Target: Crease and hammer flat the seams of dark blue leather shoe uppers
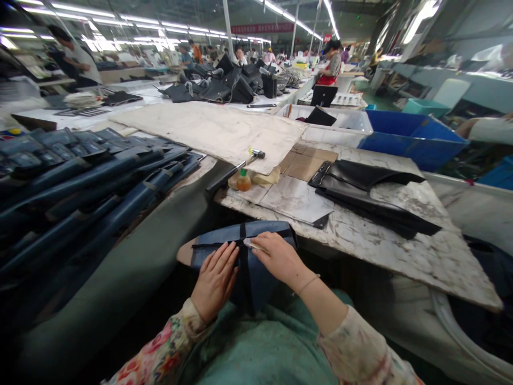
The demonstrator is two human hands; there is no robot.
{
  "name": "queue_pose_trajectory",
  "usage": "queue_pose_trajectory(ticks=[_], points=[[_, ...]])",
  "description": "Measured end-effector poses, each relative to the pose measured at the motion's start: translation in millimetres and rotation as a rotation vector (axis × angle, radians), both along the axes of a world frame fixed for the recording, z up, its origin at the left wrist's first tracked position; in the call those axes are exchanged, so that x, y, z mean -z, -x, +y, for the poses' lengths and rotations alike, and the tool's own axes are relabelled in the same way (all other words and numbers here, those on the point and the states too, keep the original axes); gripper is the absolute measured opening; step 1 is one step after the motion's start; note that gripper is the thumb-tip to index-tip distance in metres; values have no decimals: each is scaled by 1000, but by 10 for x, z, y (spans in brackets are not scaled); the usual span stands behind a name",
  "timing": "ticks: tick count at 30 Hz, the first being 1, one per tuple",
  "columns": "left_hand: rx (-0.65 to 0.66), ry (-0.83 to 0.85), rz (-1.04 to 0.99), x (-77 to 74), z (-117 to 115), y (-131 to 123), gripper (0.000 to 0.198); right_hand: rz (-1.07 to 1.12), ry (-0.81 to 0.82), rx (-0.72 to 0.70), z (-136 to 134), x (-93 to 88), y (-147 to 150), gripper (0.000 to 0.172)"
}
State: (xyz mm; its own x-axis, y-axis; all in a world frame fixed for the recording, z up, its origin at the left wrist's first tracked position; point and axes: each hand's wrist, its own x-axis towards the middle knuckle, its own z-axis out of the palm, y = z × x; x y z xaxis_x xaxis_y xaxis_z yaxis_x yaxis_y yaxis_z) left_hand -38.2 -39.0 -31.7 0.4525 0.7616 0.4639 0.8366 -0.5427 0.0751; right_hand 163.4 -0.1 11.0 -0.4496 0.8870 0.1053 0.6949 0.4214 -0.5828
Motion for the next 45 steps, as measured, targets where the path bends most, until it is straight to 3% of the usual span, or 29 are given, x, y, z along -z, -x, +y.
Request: queue_pose_trajectory(ticks=[9, 17, 24, 28, 35, 45], points=[[-120, 66, -122, -142, 115, -102, 28, -12, 78, -136, 180, -183, -9, 26], [-95, 115, -35, -214, 193, -119, 23, -256, 12, -251, 231, -333, 62, 25], [39, -37, 70, -90, 189, -92, 34, -229, -71, -160, 99, -170, 51, 27], [58, 20, 79, -95, 219, -101, 35, -179, -117, -76, 35, -83, 81, 28], [57, 71, 30, -145, 266, -117, 30, -344, -178, 38, -12, -132, 289, 30], [34, 129, -45, -207, 249, -129, 27, -484, -281, 74, -68, -22, 286, 39]])
